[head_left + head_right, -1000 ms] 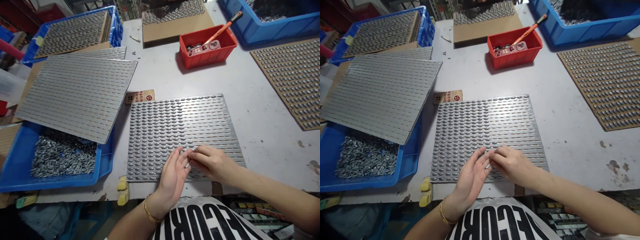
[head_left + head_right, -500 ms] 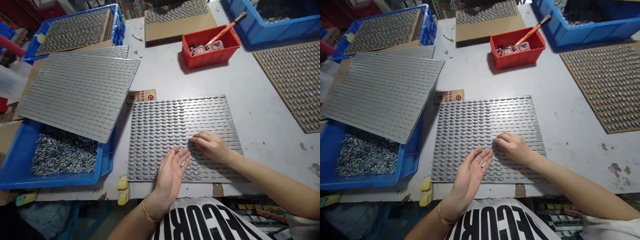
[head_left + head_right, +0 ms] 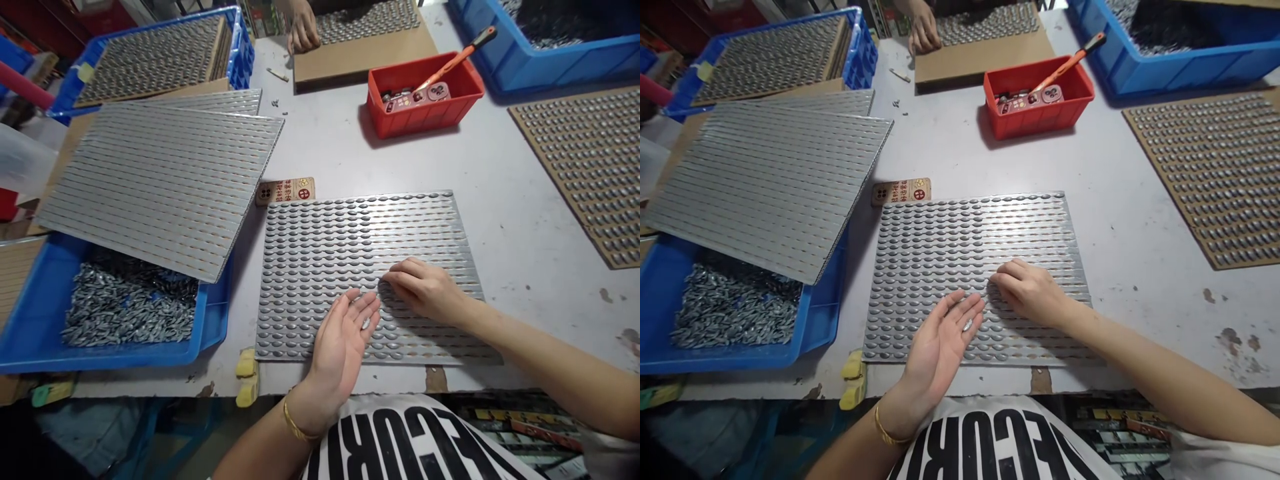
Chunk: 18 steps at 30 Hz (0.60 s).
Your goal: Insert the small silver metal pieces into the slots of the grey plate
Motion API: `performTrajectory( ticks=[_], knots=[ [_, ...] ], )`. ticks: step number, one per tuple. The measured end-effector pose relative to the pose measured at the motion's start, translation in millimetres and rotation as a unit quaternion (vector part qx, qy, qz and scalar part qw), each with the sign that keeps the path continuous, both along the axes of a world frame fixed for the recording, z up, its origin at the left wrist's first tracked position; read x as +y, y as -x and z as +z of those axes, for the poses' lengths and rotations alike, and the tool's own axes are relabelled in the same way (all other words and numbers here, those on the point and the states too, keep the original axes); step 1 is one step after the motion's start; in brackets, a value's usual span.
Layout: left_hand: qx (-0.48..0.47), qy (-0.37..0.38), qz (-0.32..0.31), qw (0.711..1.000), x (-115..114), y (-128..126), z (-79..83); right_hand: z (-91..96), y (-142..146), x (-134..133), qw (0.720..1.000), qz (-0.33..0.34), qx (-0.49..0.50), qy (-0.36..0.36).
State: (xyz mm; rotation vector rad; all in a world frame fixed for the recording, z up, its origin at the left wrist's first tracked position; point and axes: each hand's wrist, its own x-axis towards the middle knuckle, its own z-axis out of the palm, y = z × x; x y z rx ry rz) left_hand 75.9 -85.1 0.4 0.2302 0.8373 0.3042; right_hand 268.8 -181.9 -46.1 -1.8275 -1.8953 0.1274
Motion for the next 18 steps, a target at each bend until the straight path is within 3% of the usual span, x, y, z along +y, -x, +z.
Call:
performTrajectory(
  ticks=[4, 8, 14, 18],
  knots=[
    [-0.018, -0.008, -0.003, 1.000, 1, -4, 2.0, 24.7, 23, 0, 0.997, 0.043, 0.063, -0.012],
    [-0.005, -0.015, -0.010, 1.000, -1, -9, 4.2, 41.3, 47, 1, 0.993, 0.109, 0.038, -0.022],
    [-0.008, 0.007, -0.010, 1.000, -1, -9, 3.9, 40.3, 52, -10, 0.990, 0.138, -0.027, 0.025],
    [-0.020, 0.000, -0.015, 1.000, -1, -7, 4.8, 34.9, 44, -15, 0.995, 0.093, 0.016, 0.041]
  ],
)
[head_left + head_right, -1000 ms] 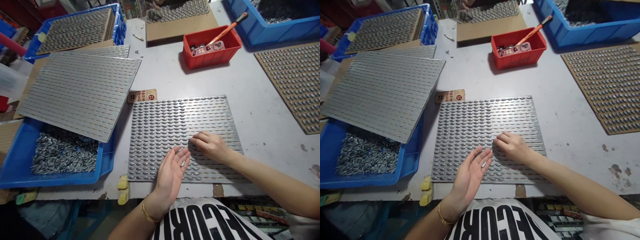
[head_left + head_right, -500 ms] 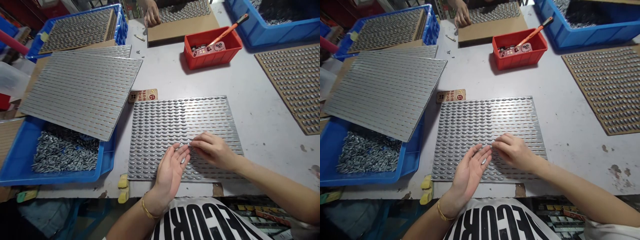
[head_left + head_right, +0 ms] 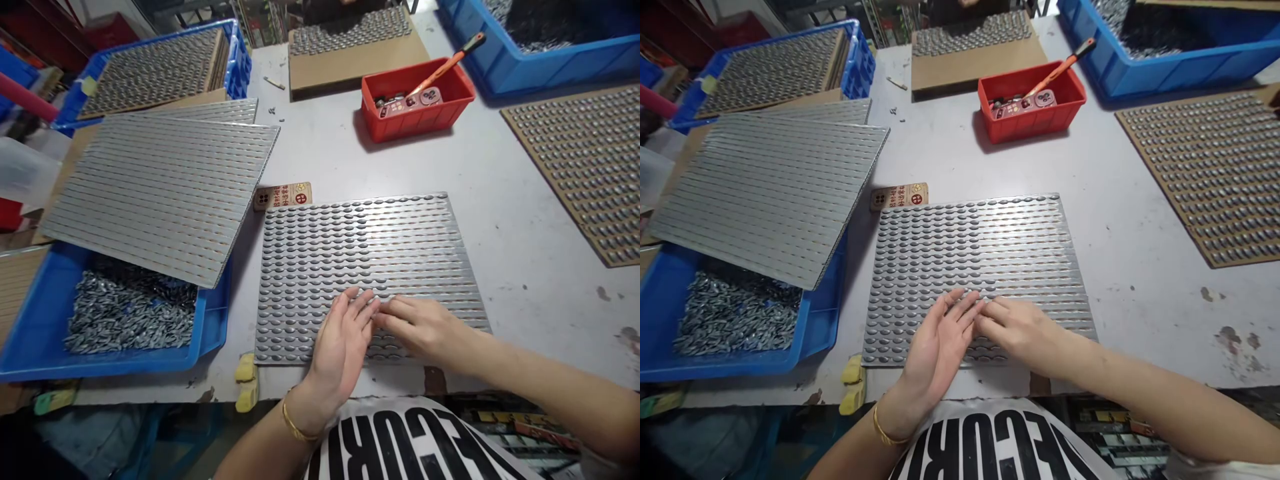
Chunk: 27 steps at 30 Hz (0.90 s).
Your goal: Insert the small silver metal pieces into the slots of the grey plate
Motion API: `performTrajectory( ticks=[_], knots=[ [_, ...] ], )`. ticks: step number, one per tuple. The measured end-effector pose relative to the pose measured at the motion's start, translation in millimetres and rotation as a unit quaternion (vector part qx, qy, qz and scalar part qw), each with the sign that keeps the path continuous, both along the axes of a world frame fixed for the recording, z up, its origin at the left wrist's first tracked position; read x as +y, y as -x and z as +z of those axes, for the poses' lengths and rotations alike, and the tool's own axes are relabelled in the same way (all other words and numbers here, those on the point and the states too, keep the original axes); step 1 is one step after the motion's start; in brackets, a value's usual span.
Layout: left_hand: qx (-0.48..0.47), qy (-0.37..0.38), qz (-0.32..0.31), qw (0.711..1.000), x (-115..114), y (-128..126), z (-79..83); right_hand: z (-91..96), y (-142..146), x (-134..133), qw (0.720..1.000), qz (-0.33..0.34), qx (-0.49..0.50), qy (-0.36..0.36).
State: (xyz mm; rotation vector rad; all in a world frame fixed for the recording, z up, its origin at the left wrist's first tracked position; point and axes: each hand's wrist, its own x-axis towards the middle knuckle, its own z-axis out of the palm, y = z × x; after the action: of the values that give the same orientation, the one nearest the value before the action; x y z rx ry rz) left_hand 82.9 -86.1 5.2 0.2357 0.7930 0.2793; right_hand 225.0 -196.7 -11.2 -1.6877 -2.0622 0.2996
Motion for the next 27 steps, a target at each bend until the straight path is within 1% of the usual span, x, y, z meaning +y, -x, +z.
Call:
performTrajectory(
  ticks=[2, 4, 5, 6, 7, 8, 10, 12, 15, 17, 19, 20, 21, 22, 23, 24, 25, 27],
  knots=[
    [-0.010, -0.023, -0.016, 1.000, 2, 2, 3.1, -5.7, -9, 3, 0.998, -0.033, 0.057, 0.002],
    [-0.005, -0.078, -0.033, 0.996, 8, 9, 8.0, -14.8, -22, 8, 0.993, -0.072, 0.094, -0.018],
    [0.006, -0.120, -0.035, 0.992, 14, 14, 11.0, -20.5, -29, 10, 0.991, -0.095, 0.092, -0.036],
    [0.024, -0.174, -0.024, 0.984, 21, 21, 14.0, -26.6, -36, 13, 0.989, -0.116, 0.076, -0.054],
    [0.052, -0.230, -0.003, 0.972, 30, 30, 17.0, -32.5, -42, 16, 0.989, -0.123, 0.051, -0.063],
    [0.082, -0.289, 0.030, 0.953, 40, 39, 19.9, -38.0, -47, 18, 0.990, -0.123, 0.022, -0.071],
    [0.156, -0.398, 0.118, 0.896, 61, 60, 25.6, -46.0, -52, 22, 0.991, -0.104, -0.033, -0.075],
    [0.221, -0.488, 0.194, 0.821, 83, 81, 31.6, -48.9, -54, 25, 0.990, -0.089, -0.073, -0.077],
    [0.293, -0.590, 0.231, 0.716, 111, 108, 41.1, -45.5, -53, 27, 0.989, -0.072, -0.112, -0.065],
    [0.335, -0.623, 0.228, 0.669, 130, 126, 45.7, -41.5, -53, 27, 0.989, -0.057, -0.128, -0.052],
    [0.381, -0.651, 0.203, 0.624, 151, 144, 46.6, -38.4, -53, 27, 0.989, -0.049, -0.136, -0.044],
    [0.410, -0.667, 0.171, 0.598, 163, 153, 45.3, -37.4, -53, 27, 0.988, -0.049, -0.138, -0.041],
    [0.449, -0.685, 0.120, 0.561, 175, 161, 43.0, -36.8, -53, 26, 0.988, -0.050, -0.139, -0.040],
    [0.497, -0.702, 0.066, 0.506, 188, 169, 39.7, -36.5, -52, 25, 0.988, -0.052, -0.140, -0.039],
    [0.539, -0.709, -0.007, 0.455, 199, 176, 35.6, -36.3, -52, 24, 0.988, -0.054, -0.141, -0.041],
    [0.561, -0.710, -0.092, 0.416, 210, 182, 31.0, -36.3, -51, 23, 0.988, -0.056, -0.141, -0.042],
    [0.558, -0.705, -0.148, 0.411, 220, 187, 25.9, -36.4, -51, 22, 0.988, -0.057, -0.140, -0.045],
    [0.553, -0.695, -0.213, 0.406, 236, 193, 15.3, -37.1, -51, 20, 0.989, -0.069, -0.128, -0.040]
  ],
)
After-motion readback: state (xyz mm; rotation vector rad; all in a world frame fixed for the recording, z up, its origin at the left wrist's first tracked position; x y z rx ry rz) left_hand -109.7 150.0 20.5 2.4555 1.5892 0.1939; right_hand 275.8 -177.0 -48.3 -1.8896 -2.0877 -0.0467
